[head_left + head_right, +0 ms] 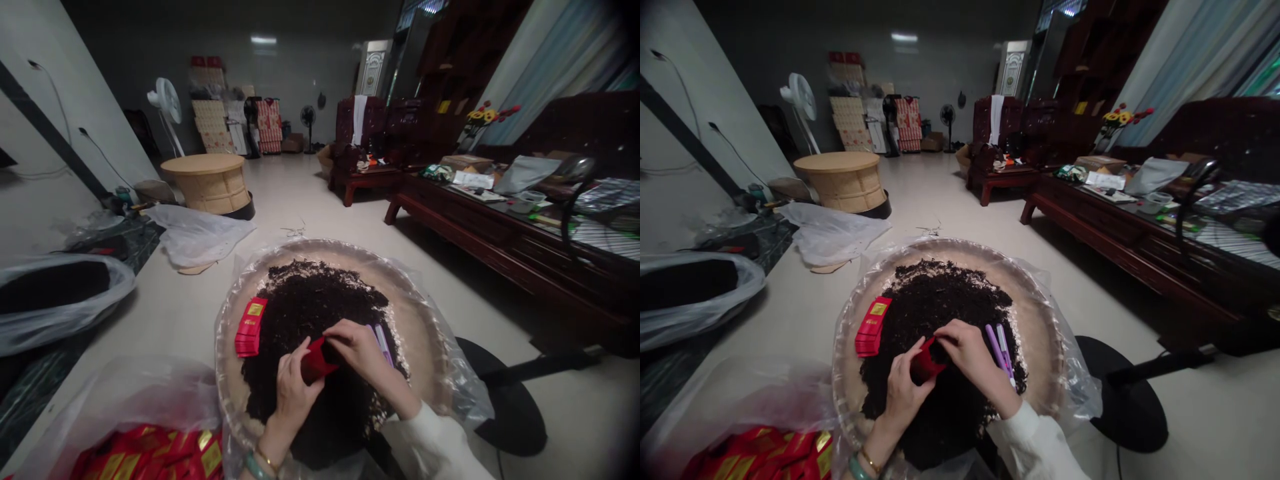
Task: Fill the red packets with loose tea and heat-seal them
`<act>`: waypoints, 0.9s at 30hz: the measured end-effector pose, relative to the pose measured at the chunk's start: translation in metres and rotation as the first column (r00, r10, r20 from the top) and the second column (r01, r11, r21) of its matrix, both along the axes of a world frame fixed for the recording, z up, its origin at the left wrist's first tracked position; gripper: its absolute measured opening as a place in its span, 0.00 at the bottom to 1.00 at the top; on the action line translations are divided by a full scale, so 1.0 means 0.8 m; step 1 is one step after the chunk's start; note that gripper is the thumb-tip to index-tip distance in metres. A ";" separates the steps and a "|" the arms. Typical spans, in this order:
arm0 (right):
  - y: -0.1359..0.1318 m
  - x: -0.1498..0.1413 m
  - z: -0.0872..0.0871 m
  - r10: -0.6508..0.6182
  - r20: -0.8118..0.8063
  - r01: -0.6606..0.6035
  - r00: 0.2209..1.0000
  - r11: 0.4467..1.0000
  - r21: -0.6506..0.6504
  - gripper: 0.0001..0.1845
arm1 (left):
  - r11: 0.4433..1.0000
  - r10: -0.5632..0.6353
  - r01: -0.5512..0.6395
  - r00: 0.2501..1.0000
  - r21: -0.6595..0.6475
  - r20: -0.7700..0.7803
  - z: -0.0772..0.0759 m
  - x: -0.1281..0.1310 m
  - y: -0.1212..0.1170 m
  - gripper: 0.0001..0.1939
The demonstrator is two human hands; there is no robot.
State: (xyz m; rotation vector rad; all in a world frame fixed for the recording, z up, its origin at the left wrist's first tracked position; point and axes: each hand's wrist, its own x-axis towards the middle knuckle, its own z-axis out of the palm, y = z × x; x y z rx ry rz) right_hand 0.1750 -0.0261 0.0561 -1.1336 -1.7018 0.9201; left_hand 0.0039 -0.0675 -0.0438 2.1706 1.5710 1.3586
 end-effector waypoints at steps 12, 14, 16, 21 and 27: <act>-0.041 -0.010 -0.003 -0.002 0.316 -0.096 0.949 0.951 0.294 0.12 | 0.994 0.054 -0.069 0.983 0.081 0.176 -0.019 -0.004 -0.002 0.23; -0.044 -0.016 -0.010 -0.027 0.407 -0.082 0.913 0.966 0.247 0.12 | 0.995 0.072 -0.083 0.979 0.050 0.189 -0.024 -0.001 -0.004 0.23; -0.040 -0.018 -0.016 -0.035 0.450 -0.053 0.892 0.982 0.181 0.09 | 0.996 0.089 -0.086 0.974 -0.022 0.206 -0.025 0.002 -0.008 0.23; -0.031 -0.012 -0.022 0.073 0.498 -0.115 0.864 0.992 0.056 0.13 | 0.922 0.054 0.041 0.971 -0.385 0.231 -0.001 0.002 -0.015 0.36; -0.035 0.007 -0.015 0.056 0.505 -0.138 0.861 0.983 0.125 0.10 | 0.697 -0.068 0.287 0.939 -0.657 0.338 0.032 -0.006 -0.010 0.22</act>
